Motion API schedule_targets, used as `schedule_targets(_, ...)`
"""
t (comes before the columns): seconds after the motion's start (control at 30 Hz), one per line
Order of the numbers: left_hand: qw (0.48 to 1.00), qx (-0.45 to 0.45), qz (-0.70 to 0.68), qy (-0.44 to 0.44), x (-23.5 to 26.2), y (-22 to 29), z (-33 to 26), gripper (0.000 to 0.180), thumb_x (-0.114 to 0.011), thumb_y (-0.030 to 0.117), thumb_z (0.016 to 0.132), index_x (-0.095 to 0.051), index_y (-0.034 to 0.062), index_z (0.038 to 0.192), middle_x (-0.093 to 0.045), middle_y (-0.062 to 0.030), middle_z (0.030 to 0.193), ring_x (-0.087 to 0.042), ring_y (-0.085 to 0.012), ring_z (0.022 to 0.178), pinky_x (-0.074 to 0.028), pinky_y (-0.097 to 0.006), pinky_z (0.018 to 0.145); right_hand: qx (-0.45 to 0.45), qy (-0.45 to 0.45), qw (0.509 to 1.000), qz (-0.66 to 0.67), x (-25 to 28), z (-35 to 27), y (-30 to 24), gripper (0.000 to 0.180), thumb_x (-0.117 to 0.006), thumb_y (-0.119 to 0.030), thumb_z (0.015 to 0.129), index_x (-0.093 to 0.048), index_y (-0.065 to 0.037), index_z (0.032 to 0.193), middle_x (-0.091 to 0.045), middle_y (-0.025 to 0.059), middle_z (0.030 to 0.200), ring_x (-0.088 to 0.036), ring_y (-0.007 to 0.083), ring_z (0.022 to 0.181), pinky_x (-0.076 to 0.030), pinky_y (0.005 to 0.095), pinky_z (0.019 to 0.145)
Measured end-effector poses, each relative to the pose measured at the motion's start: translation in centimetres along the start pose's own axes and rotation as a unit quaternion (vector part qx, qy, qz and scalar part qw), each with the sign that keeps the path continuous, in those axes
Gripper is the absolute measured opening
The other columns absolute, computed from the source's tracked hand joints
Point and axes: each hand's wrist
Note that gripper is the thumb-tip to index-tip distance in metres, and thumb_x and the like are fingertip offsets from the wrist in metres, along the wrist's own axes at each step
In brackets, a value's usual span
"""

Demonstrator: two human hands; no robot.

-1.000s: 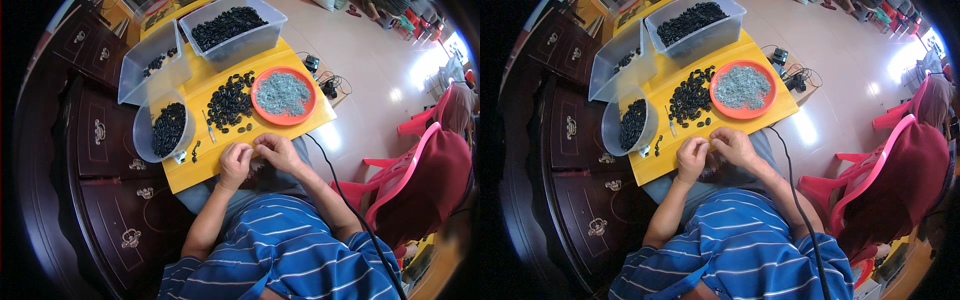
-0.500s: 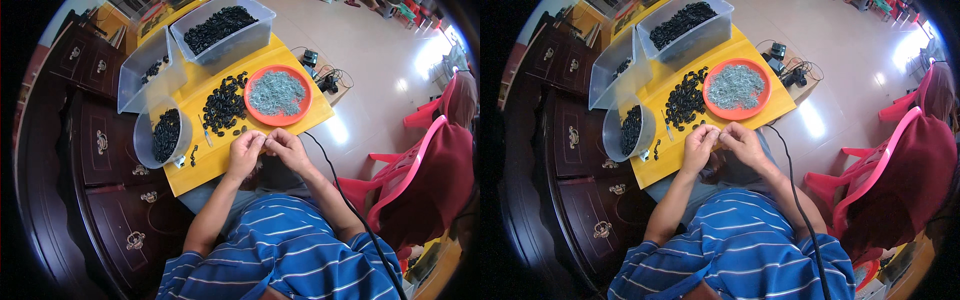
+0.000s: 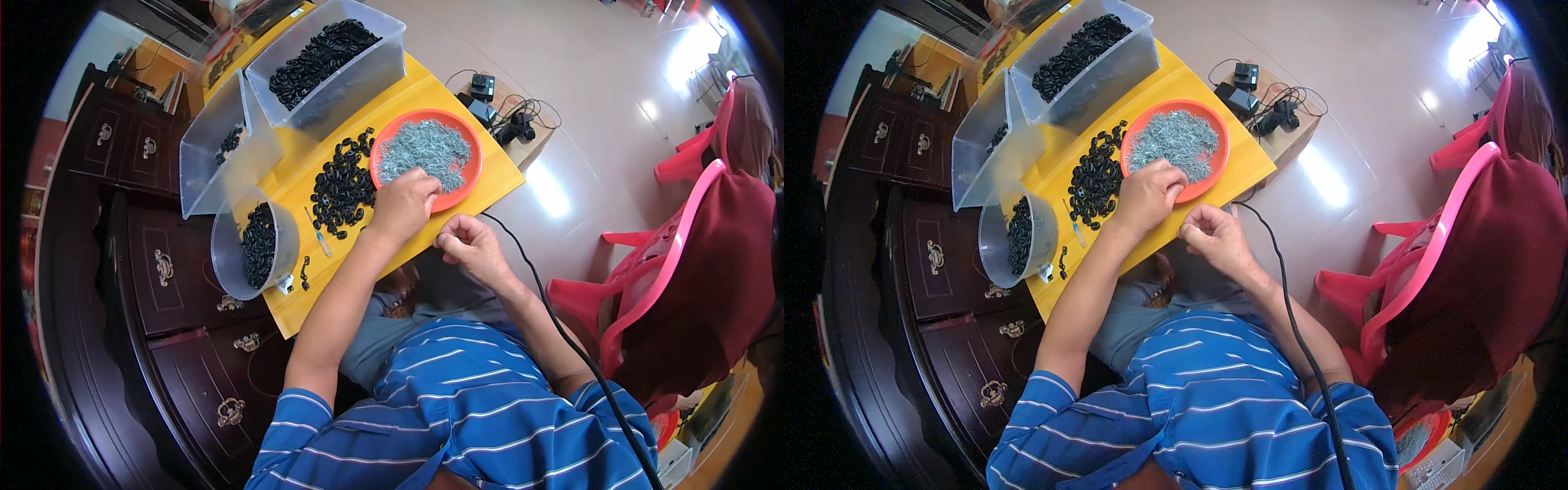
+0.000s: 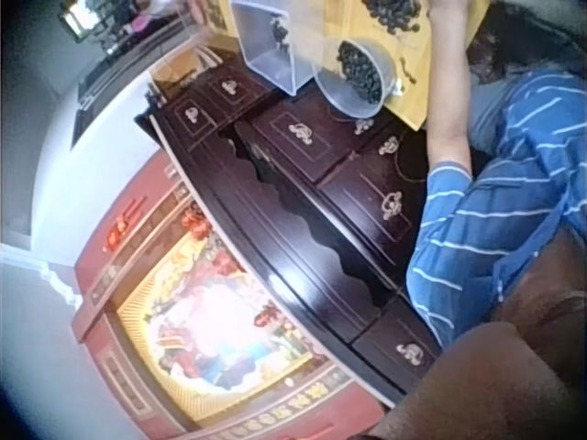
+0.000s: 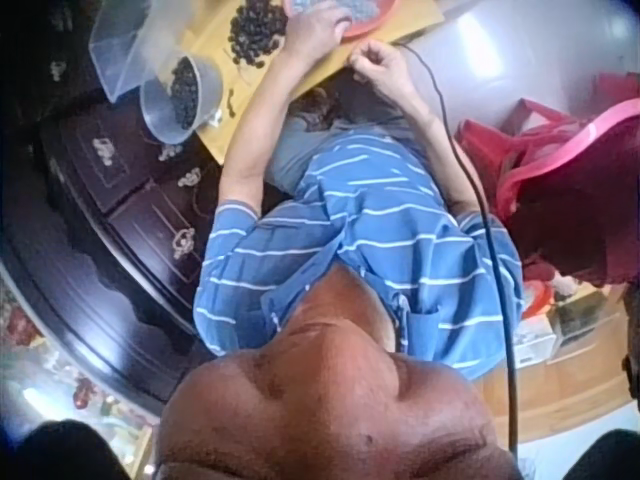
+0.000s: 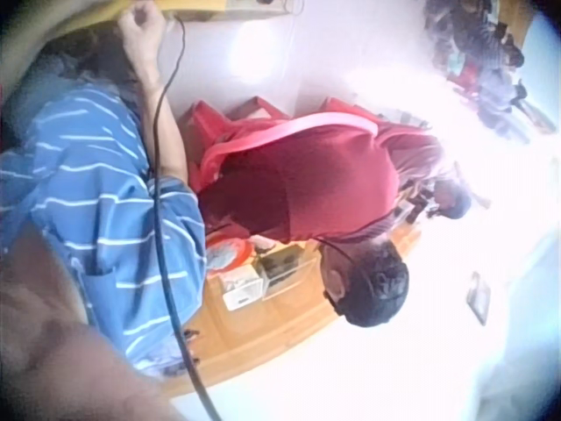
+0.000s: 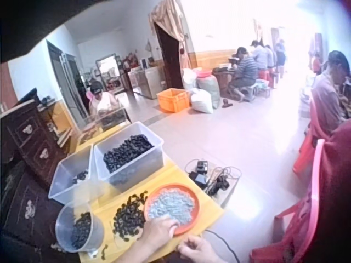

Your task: The person assembles small plastic components by picking up plastic pieces and metal pins from the table and fitting them together by hand.

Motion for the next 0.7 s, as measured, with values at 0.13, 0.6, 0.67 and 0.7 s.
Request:
schedule_targets(0.13, 0.999, -0.028, 0.023, -0.026, -0.4, -1.0, 1.1, 0.005, -0.069, 0.011, 0.082, -0.072, 0.0114, 0.086, -0.065, -0.0073, 0.086, -0.067, -0.0283, 0.083, -0.055, -0.040, 0.070, -0.001, -0.003, 1.000, 0.015, 0.6, 0.2, 0.5, 0.009, -0.065, -0.012, 0.095, -0.062, -0.004, 0.093, -0.067, -0.0004, 0.086, -0.063, 0.0050, 0.075, -0.053, 0.0216, 0.065)
schedule_targets(0.6, 0.985, -0.146, 0.057, -0.078, 0.6, -1.8, 2.4, 0.008, -0.072, 0.013, 0.079, -0.073, 0.0111, 0.086, -0.065, -0.0055, 0.086, -0.068, -0.0266, 0.083, -0.055, -0.040, 0.070, -0.032, -0.012, 0.994, 0.105, 0.8, 0.6, 0.7, 0.012, -0.060, -0.018, 0.102, -0.061, -0.006, 0.100, -0.067, 0.0021, 0.085, -0.059, 0.0060, 0.065, -0.049, 0.0200, 0.060)
schedule_targets(0.67, 0.987, -0.139, 0.051, -0.070, 0.6, -1.5, 1.9, 0.008, -0.071, 0.013, 0.080, -0.073, 0.0106, 0.087, -0.065, -0.0057, 0.086, -0.067, -0.0270, 0.083, -0.055, -0.039, 0.071, -0.023, -0.008, 0.994, 0.106, 0.9, 0.5, 0.3, 0.012, -0.061, -0.019, 0.101, -0.061, -0.007, 0.099, -0.067, 0.0028, 0.084, -0.059, 0.0062, 0.064, -0.049, 0.0205, 0.059)
schedule_targets(0.7, 0.988, -0.131, 0.044, -0.063, 0.6, -1.4, 1.6, 0.008, -0.071, 0.013, 0.080, -0.073, 0.0101, 0.087, -0.065, -0.0059, 0.087, -0.066, -0.0274, 0.084, -0.055, -0.039, 0.072, -0.022, -0.007, 0.994, 0.106, 1.0, 0.5, 0.3, 0.012, -0.061, -0.019, 0.101, -0.061, -0.007, 0.099, -0.067, 0.0028, 0.084, -0.059, 0.0062, 0.064, -0.049, 0.0205, 0.059)
Point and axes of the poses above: each hand's wrist, its own z-axis towards the middle knuckle, its own x-axis out of the back of the hand, y = z × x
